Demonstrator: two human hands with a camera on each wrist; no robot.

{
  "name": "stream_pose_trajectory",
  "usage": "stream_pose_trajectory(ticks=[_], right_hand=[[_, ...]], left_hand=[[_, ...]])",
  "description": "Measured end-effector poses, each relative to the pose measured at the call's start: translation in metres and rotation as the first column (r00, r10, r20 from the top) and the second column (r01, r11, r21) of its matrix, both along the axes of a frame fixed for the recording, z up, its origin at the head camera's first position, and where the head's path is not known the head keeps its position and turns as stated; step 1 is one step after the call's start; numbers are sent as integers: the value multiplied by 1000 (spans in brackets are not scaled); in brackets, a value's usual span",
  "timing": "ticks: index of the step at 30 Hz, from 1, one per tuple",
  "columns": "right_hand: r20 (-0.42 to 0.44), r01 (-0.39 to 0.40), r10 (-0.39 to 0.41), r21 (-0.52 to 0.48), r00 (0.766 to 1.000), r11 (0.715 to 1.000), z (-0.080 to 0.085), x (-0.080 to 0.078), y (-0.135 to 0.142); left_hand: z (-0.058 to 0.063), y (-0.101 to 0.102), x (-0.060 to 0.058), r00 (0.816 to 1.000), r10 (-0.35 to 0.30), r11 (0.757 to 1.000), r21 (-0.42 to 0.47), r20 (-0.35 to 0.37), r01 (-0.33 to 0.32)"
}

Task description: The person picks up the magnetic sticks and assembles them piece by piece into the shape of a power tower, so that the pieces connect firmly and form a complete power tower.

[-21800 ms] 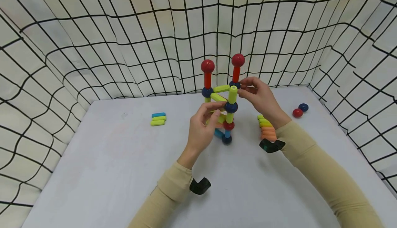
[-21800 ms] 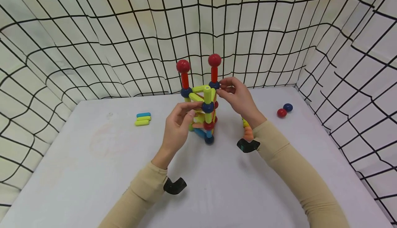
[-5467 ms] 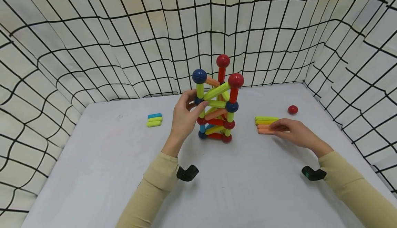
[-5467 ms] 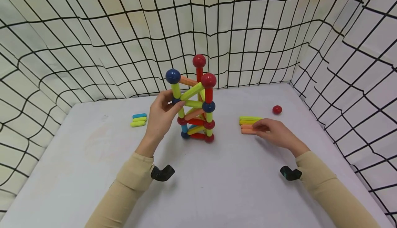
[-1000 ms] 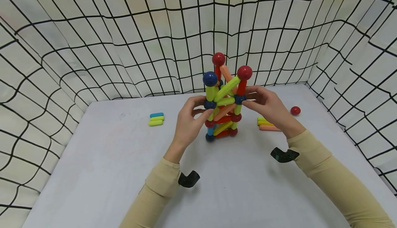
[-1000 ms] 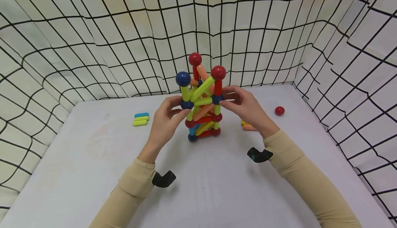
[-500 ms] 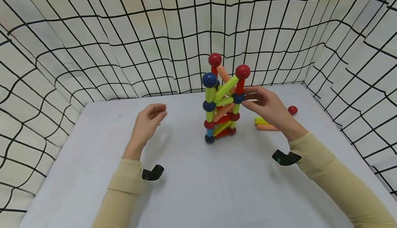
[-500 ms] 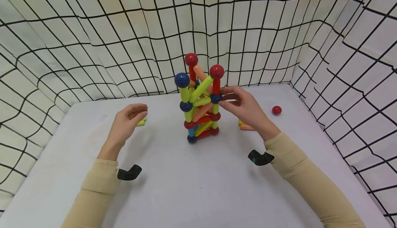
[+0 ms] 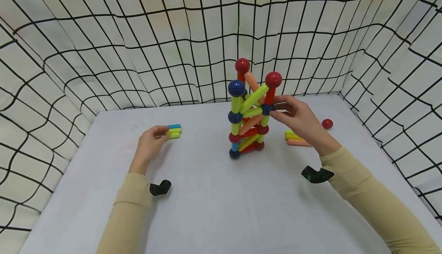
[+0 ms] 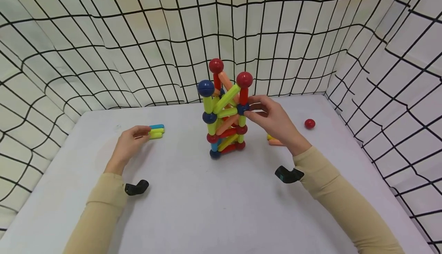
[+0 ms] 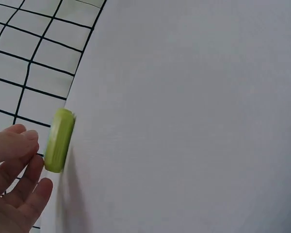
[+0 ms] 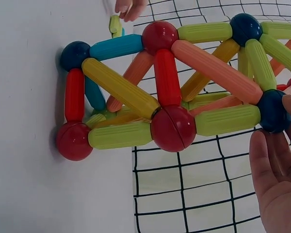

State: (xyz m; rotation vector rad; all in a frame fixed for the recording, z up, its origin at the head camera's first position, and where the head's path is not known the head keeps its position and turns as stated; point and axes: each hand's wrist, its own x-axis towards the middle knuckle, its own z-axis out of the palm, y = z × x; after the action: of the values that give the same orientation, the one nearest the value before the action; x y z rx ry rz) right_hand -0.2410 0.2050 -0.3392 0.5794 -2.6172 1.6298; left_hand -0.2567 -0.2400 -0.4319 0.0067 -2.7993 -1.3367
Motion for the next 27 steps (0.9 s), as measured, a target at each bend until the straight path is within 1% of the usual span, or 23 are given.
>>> stream_pose_trajectory(ticks=[3, 4, 7, 10, 13, 17, 20, 23, 25, 27], right_hand=[[7, 2, -2, -4, 1000, 1000, 0, 0, 0], [11, 4, -4, -6, 1000, 1000, 0, 0, 0], [19, 13, -13, -8, 1000, 1000, 0, 0, 0], [24, 14, -14, -11, 1000, 1000, 0, 0, 0], [23, 10, -10, -11, 1000, 1000, 0, 0, -1], [32, 8, -8, -23, 999, 1000, -3, -1, -2], [53, -5, 6, -26, 999, 1000, -8, -2, -6], [96, -29, 30, -6, 995, 1000, -14, -3, -11], [124, -40, 39, 7, 992, 999, -18, -3, -16], [134, -41, 37, 27, 990, 999, -22, -3, -20]], left_hand=[[-6, -3, -2, 1000, -14, 1000, -5, 20, 14], [-7, -3, -2, 999, -20, 1000, -18, 25, 20], [-8, -1, -4, 999, -32, 995, -94, 14, 33], [-7, 2, -6, 999, -45, 983, -178, -8, 43], [-5, 6, -6, 999, -42, 973, -226, -8, 39], [-4, 10, -6, 998, -50, 970, -235, 25, 55], [-6, 13, -5, 995, -82, 966, -243, 58, 94], [-7, 19, -4, 990, -114, 960, -246, 83, 131], [-5, 24, -2, 988, -129, 964, -224, 87, 145], [-1, 31, 0, 986, -138, 971, -183, 89, 152]])
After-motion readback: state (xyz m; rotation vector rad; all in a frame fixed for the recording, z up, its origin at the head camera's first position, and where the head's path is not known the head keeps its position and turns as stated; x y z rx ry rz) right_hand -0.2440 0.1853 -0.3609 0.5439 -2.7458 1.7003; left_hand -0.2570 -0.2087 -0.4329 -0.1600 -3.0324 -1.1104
